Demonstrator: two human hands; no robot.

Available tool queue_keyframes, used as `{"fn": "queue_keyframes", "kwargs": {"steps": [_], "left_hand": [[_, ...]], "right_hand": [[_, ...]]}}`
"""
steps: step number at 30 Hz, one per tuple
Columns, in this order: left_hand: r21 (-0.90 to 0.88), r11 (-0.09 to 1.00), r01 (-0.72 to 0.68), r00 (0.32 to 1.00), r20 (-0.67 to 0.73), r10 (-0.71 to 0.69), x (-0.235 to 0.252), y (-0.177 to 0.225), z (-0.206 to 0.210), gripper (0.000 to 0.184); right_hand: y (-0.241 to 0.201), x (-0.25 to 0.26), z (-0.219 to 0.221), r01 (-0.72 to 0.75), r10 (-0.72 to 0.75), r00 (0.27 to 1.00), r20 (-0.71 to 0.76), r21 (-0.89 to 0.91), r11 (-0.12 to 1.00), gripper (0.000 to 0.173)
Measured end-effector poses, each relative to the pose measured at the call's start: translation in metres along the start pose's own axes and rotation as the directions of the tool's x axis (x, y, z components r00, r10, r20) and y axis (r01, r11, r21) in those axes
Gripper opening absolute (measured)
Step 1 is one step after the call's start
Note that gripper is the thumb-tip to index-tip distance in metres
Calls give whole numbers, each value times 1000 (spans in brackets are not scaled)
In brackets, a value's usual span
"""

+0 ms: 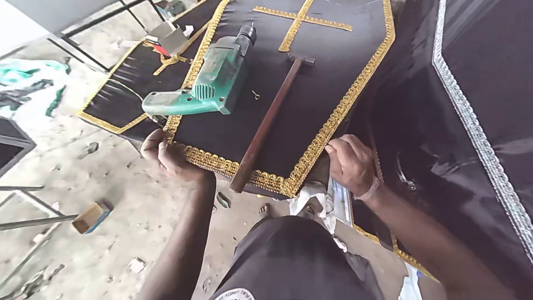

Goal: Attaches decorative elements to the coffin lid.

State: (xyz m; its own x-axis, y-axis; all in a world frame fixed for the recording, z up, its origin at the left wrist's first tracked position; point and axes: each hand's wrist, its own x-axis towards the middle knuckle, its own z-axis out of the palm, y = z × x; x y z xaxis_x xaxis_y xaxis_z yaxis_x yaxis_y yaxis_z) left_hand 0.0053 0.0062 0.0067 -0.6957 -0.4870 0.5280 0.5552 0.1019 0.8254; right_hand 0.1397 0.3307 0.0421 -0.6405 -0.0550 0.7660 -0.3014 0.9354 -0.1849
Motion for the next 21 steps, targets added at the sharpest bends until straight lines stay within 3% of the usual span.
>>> {"fn": "queue_keyframes", "kwargs": {"steps": [4, 8, 10, 13, 14, 17, 19, 21], "left_hand": [[-16, 1000, 7, 1000, 7, -7, 0, -2, -1, 38], [-33, 999, 5, 1000, 9, -5, -1, -1, 1, 37], [-29, 1000, -3, 1000, 19, 3, 0, -1, 0, 37], [-30, 999, -21, 1000, 23, 21, 0, -5, -3, 36], [-25, 1000, -16, 1000, 19, 17, 1, -6, -3, 36], [-17, 1000, -13, 1000, 6, 13, 1, -4, -1, 36], [-24, 999, -27, 1000, 0, 27, 0, -7, -2, 35], [-39, 998, -56, 998, -11, 56, 2, -13, -3, 35]], "right_hand": [[-19, 1, -4, -300, 291, 953, 84, 146, 943, 27], [-27, 5, -10, -528, 492, 849, 195, 253, 811, 24], [-28, 6, -13, -590, 542, 806, 237, 266, 762, 23], [-20, 3, -16, -589, 516, 808, 284, 359, 724, 24], [-15, 4, -19, -628, 517, 778, 355, 454, 632, 27], [4, 9, -26, -753, 454, 629, 631, 639, 155, 53], [9, 8, -26, -766, 407, 603, 686, 640, 57, 61], [9, 7, -22, -750, 404, 625, 668, 657, 73, 62]]}}
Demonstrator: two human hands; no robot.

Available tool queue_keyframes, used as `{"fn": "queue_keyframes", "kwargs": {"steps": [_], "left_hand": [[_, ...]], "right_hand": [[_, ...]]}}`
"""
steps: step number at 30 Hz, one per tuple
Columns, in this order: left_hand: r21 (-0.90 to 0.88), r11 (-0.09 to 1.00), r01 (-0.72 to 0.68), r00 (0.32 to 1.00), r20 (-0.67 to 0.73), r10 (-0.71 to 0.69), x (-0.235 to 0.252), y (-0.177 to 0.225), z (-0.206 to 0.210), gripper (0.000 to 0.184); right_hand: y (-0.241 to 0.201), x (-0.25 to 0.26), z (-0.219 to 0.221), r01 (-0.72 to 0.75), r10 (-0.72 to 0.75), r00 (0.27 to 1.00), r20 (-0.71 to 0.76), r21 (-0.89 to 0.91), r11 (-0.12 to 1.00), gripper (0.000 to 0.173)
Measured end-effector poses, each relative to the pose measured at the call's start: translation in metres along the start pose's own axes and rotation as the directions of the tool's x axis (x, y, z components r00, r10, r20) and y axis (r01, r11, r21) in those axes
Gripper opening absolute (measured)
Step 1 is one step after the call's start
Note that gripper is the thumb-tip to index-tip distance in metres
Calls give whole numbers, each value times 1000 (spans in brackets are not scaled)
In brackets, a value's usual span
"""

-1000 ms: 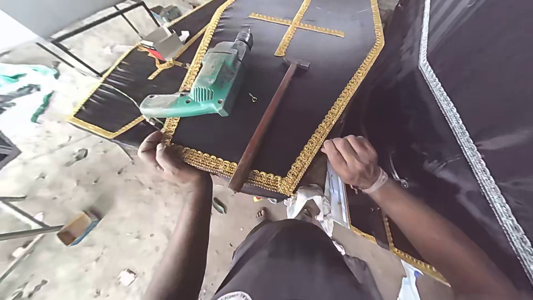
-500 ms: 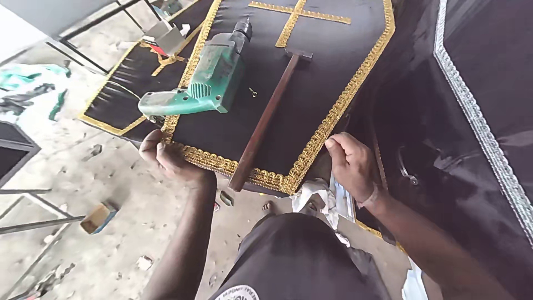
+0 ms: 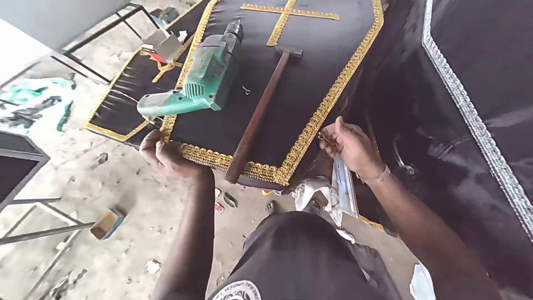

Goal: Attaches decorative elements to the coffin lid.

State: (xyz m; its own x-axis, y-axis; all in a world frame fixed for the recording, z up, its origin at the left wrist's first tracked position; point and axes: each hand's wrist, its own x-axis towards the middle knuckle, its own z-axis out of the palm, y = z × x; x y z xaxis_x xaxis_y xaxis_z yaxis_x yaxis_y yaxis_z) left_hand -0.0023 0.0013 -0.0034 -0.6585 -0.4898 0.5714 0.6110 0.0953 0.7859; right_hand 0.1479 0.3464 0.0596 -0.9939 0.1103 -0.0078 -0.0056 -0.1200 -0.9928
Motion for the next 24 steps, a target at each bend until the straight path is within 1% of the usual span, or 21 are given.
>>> {"fn": "queue_keyframes", "kwargs": {"steps": [2, 5, 6, 7, 8, 9, 10, 11, 12, 13, 14, 15, 17, 18, 20, 22, 24], "left_hand": [[-1, 999, -32, 999, 6, 32, 2, -6, -2, 36], [27, 999, -29, 999, 27, 28, 2, -2, -2, 37], [33, 999, -19, 999, 28, 18, 1, 1, -2, 37], [37, 999, -10, 1000, 30, 9, 0, 2, -1, 37], [37, 999, -2, 1000, 30, 1, 0, 3, -1, 37], [34, 999, -1, 1000, 27, 0, 1, 2, -1, 37], [33, 999, 2, 1000, 22, -2, 1, 0, -2, 37], [39, 999, 1, 1000, 25, -2, 2, -1, -4, 38], [45, 999, -4, 1000, 27, 3, 2, -3, -5, 37], [49, 999, -6, 1000, 26, 5, 2, -3, -5, 37], [53, 999, -5, 1000, 21, 4, 2, -3, -4, 37], [58, 998, -2, 1000, 19, 1, 1, -2, -4, 38], [67, 998, 3, 1000, 26, -5, 1, -2, -5, 38], [60, 998, 2, 1000, 31, -4, 2, -2, -5, 38], [48, 999, -3, 999, 44, 1, 2, -2, -5, 38], [44, 999, -6, 999, 43, 4, 1, -2, -5, 38], [41, 999, -10, 999, 39, 8, 1, -2, -5, 37]], "right_hand": [[4, 0, 0, 54, -54, 998, -14, -44, 998, 59], [5, -1, -2, 107, -109, 994, -16, -103, 989, 52], [4, -2, -2, 144, -149, 989, -16, -168, 975, 47], [5, -3, -2, 201, -216, 976, -21, -291, 935, 37], [7, -4, -2, 275, -316, 949, -16, -457, 846, 26], [11, -3, -1, 358, -444, 896, 16, -618, 700, 21], [15, -3, 0, 417, -565, 822, 68, -747, 517, 22], [18, -2, 2, 445, -666, 732, 140, -839, 313, 22], [19, -2, 3, 442, -729, 647, 222, -889, 122, 19], [20, -1, 2, 432, -762, 574, 299, -901, -28, 16], [20, -1, 1, 425, -774, 520, 362, -895, -133, 15], [20, 0, -2, 418, -776, 484, 404, -886, -201, 15], [18, 3, -6, 415, -768, 441, 465, -864, -286, 15], [18, 5, -8, 418, -761, 429, 487, -854, -311, 16], [14, 8, -9, 430, -735, 440, 516, -840, -332, 17], [9, 7, -7, 447, -714, 482, 508, -843, -299, 18], [7, 7, -3, 454, -713, 539, 449, -868, -204, 22]]}}
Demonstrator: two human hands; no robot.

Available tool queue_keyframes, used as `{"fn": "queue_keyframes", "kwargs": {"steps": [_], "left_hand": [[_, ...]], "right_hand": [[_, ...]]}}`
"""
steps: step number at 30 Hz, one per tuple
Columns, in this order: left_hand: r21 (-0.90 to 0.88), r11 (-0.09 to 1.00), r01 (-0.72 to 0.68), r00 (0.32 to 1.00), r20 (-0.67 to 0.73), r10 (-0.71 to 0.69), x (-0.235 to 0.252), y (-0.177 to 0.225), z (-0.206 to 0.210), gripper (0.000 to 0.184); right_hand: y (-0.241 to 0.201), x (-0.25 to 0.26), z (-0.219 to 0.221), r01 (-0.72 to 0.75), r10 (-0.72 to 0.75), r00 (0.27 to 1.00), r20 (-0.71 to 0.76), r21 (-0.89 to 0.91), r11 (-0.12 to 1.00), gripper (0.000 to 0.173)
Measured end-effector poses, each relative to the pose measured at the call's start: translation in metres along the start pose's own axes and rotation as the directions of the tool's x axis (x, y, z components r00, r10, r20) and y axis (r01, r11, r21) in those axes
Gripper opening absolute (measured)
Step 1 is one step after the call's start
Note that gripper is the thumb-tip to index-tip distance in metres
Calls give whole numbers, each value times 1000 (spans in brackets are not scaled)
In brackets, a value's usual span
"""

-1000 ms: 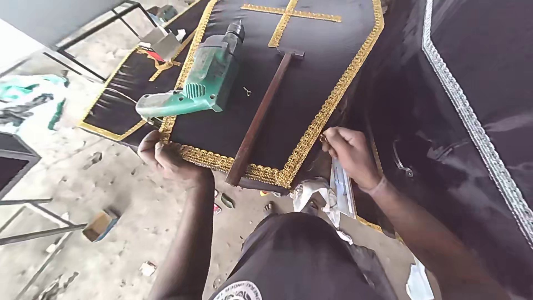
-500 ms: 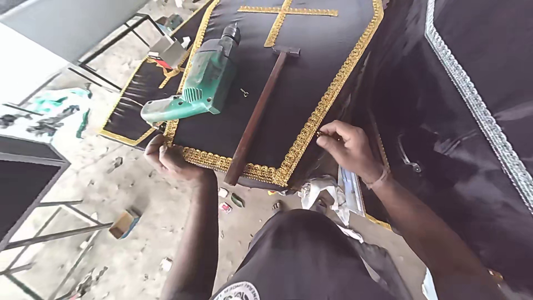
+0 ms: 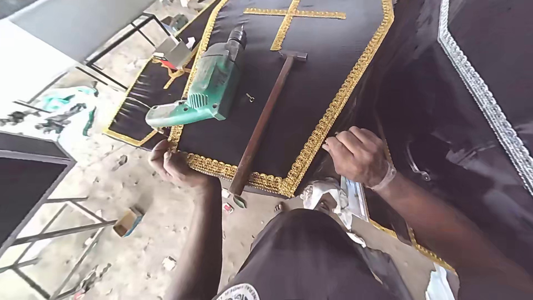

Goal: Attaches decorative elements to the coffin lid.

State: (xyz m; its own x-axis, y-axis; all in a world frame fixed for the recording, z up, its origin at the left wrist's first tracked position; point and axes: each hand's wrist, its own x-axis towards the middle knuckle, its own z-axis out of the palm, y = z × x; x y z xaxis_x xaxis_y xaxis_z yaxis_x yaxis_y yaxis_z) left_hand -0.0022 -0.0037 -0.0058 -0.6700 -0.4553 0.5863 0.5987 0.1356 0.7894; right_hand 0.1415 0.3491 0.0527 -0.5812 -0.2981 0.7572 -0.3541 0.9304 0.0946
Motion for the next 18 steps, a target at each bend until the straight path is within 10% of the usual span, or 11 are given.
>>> {"fn": "queue_keyframes", "kwargs": {"steps": [5, 9, 13, 18], "left_hand": [[55, 998, -12, 1000, -9, 12, -1, 5, 1, 37], [41, 999, -34, 999, -11, 34, 0, 1, 1, 38], [25, 999, -35, 999, -38, 35, 0, 3, 4, 38], [37, 999, -2, 1000, -15, 3, -1, 6, 2, 40]], "right_hand": [[-18, 1, 2, -412, 405, 909, 98, 353, 840, 29], [-39, 15, -6, -741, 735, 514, 442, 660, 121, 21], [-49, 37, -13, -532, 612, 42, 790, 536, -656, 30], [-54, 48, -18, -126, 365, -53, 930, 356, -926, 38]]}}
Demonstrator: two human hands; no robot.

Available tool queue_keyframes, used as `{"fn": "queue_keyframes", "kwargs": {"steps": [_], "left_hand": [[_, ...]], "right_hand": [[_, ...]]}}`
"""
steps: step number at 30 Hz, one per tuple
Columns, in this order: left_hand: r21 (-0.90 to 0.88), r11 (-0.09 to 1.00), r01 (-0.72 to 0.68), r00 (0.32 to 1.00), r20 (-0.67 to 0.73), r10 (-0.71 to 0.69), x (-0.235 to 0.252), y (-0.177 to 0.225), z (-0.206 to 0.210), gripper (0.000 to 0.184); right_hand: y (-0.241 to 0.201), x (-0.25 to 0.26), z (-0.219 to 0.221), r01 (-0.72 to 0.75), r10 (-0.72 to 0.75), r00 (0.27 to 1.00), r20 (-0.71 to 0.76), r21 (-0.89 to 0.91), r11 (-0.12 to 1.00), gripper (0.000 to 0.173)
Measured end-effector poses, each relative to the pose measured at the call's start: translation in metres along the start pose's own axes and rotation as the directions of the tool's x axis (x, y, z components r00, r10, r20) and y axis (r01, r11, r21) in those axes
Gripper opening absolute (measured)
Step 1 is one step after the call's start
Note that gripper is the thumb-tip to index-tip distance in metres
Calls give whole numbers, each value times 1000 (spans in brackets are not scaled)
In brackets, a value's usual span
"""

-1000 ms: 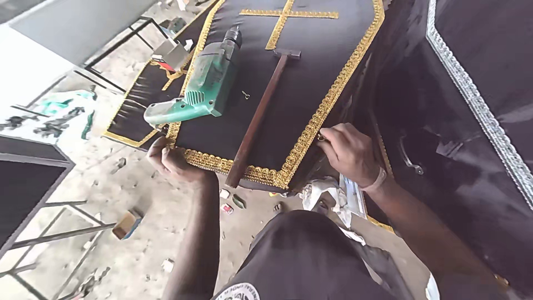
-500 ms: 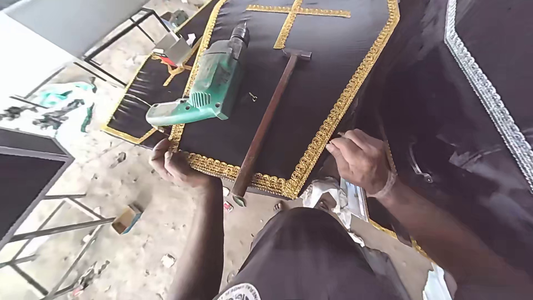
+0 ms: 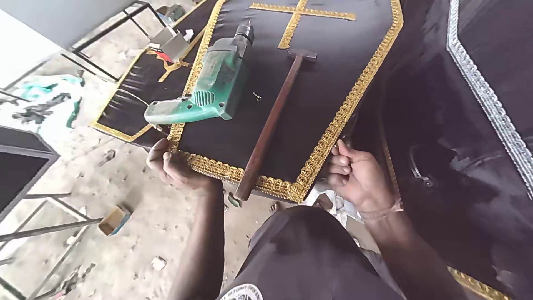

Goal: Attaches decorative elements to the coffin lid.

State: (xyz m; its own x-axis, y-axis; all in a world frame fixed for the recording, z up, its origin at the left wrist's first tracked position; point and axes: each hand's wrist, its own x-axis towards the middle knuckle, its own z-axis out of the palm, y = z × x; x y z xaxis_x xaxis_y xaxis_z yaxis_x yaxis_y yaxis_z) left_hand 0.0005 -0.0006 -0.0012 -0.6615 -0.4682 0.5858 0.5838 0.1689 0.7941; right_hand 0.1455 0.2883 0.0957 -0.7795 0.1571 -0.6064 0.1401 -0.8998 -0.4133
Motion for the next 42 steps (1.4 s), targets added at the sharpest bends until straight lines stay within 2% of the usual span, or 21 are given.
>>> {"fn": "queue_keyframes", "kwargs": {"steps": [3, 6, 8, 9, 10, 11, 12, 13, 14, 16, 18, 20, 22, 24, 30, 33, 37, 42], "left_hand": [[-7, 1000, 26, 1000, -15, -26, -1, 4, 2, 39], [10, 999, 31, 999, -12, -31, 0, 5, 0, 40], [21, 999, 25, 1000, 0, -25, 0, 5, 1, 40], [25, 999, 24, 1000, 9, -24, 0, 5, 1, 40], [26, 1000, 15, 1000, 15, -15, -1, 4, 1, 40], [24, 1000, 4, 1000, 11, -4, -1, 2, 1, 40], [19, 1000, 0, 1000, 9, 0, -2, 1, 0, 40], [19, 1000, 7, 1000, 4, -7, -2, 1, -2, 39], [22, 1000, 17, 1000, 0, -17, -2, 1, -3, 39], [29, 999, 34, 999, -10, -33, 0, 1, -1, 38], [47, 998, 31, 999, -10, -31, 0, 1, -2, 39], [35, 999, 5, 1000, -20, -4, 0, -4, -1, 37], [13, 1000, 2, 1000, -17, -2, 0, -6, -2, 36], [9, 1000, -12, 1000, -8, 12, 2, -8, -3, 36], [47, 996, -80, 997, 6, 79, 3, -11, -4, 37], [24, 997, -73, 997, -9, 73, 2, -13, -4, 36], [-18, 999, -41, 999, -6, 41, 2, -10, -1, 36], [-3, 998, -59, 998, -20, 58, 2, -11, -1, 36]], "right_hand": [[1, -1, 2, -85, 81, 996, 26, 177, 981, 39], [-1, -3, 2, -122, 119, 993, 28, 165, 979, 38], [0, -2, -3, -18, 19, 999, 28, -18, 1000, 37], [2, -1, -10, 100, -93, 994, 49, -168, 981, 38], [3, 0, -19, 261, -239, 965, 106, -340, 904, 39], [1, 3, -29, 442, -390, 896, 212, -510, 738, 38], [-2, 7, -40, 591, -507, 790, 344, -645, 483, 31], [-7, 10, -50, 669, -572, 673, 469, -716, 200, 24], [-12, 13, -56, 687, -587, 558, 586, -724, -69, 25], [-18, 19, -60, 618, -550, 351, 758, -629, -472, 31], [-18, 24, -62, 487, -463, 162, 871, -479, -731, 25], [-19, 30, -63, 408, -371, 16, 929, -345, -846, 19], [-22, 37, -65, 344, -301, -85, 950, -255, -904, 17], [-24, 42, -64, 313, -271, -128, 954, -221, -924, 13], [-18, 49, -62, 418, -349, -138, 927, -265, -869, 22], [-13, 50, -63, 513, -415, -105, 904, -309, -801, 26], [-9, 47, -62, 614, -487, -26, 873, -371, -697, 27], [-5, 45, -61, 638, -526, 20, 850, -416, -648, 28]]}}
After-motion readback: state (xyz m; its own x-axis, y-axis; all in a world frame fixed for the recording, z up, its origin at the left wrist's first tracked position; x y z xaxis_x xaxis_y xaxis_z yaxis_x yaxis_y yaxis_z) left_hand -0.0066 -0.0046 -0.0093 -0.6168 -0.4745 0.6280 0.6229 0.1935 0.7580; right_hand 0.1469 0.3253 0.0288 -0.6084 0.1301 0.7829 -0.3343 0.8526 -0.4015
